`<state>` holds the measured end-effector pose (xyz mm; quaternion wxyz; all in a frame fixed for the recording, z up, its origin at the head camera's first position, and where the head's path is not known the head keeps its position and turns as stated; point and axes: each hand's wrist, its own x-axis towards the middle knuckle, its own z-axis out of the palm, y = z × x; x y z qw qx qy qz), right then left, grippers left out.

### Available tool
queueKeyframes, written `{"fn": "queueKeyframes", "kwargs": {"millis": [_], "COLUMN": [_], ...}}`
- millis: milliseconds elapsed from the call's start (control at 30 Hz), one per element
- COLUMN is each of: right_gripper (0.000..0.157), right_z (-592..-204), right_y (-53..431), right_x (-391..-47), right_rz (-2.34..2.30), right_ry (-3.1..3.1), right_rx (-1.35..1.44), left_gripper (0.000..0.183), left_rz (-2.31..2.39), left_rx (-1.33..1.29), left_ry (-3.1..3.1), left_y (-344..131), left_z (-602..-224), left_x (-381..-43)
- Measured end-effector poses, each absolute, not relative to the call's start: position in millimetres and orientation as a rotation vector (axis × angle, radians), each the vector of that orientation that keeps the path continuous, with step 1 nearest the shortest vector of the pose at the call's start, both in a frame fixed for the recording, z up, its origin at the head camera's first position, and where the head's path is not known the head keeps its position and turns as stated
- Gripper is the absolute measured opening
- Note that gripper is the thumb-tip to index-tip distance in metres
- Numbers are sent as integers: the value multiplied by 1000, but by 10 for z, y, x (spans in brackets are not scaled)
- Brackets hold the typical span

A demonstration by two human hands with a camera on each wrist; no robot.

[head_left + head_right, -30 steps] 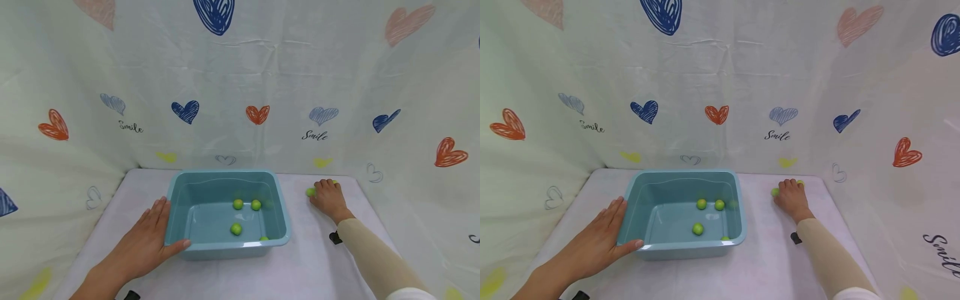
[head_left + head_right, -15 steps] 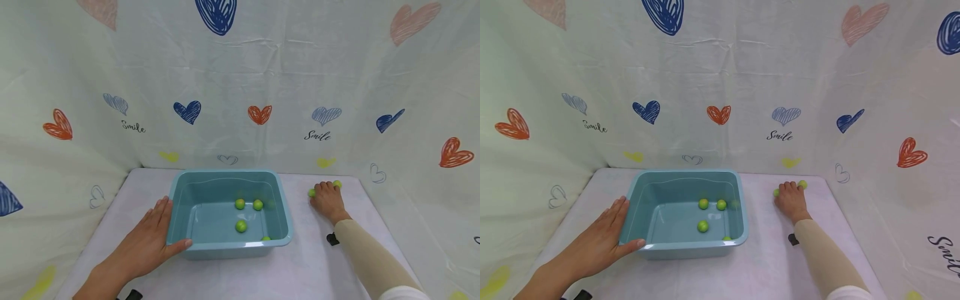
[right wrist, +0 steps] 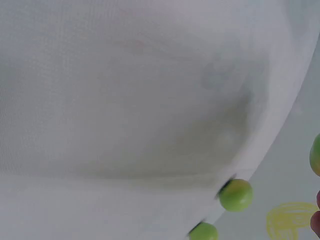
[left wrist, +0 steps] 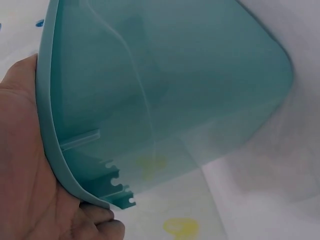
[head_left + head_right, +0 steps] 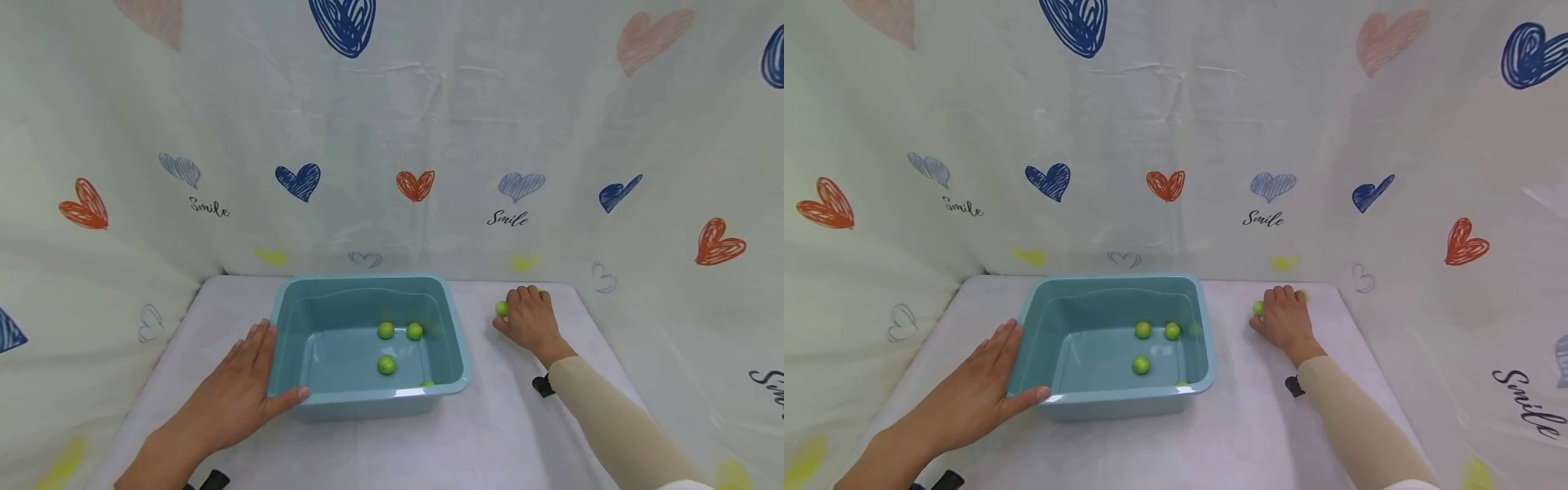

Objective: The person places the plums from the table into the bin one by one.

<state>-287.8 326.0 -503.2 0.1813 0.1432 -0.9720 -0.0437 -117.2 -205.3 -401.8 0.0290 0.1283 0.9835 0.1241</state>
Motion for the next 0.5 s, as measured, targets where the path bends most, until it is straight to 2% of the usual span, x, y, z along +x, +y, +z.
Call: {"fn": "queueKeyframes", "kwargs": {"millis": [500], "right_gripper": [41], "right_z": [-4521], "right_y": [2968], "right_x": [-2607], "right_rz": [-180], "right_ry": [-2600], "right_rx": [545], "left_gripper": [129], "left_rz": [409], "left_rx": [383], "left_ry": [3013], "left_y": [-2063], "left_z": [-4010], "left_x": [-1183]}}
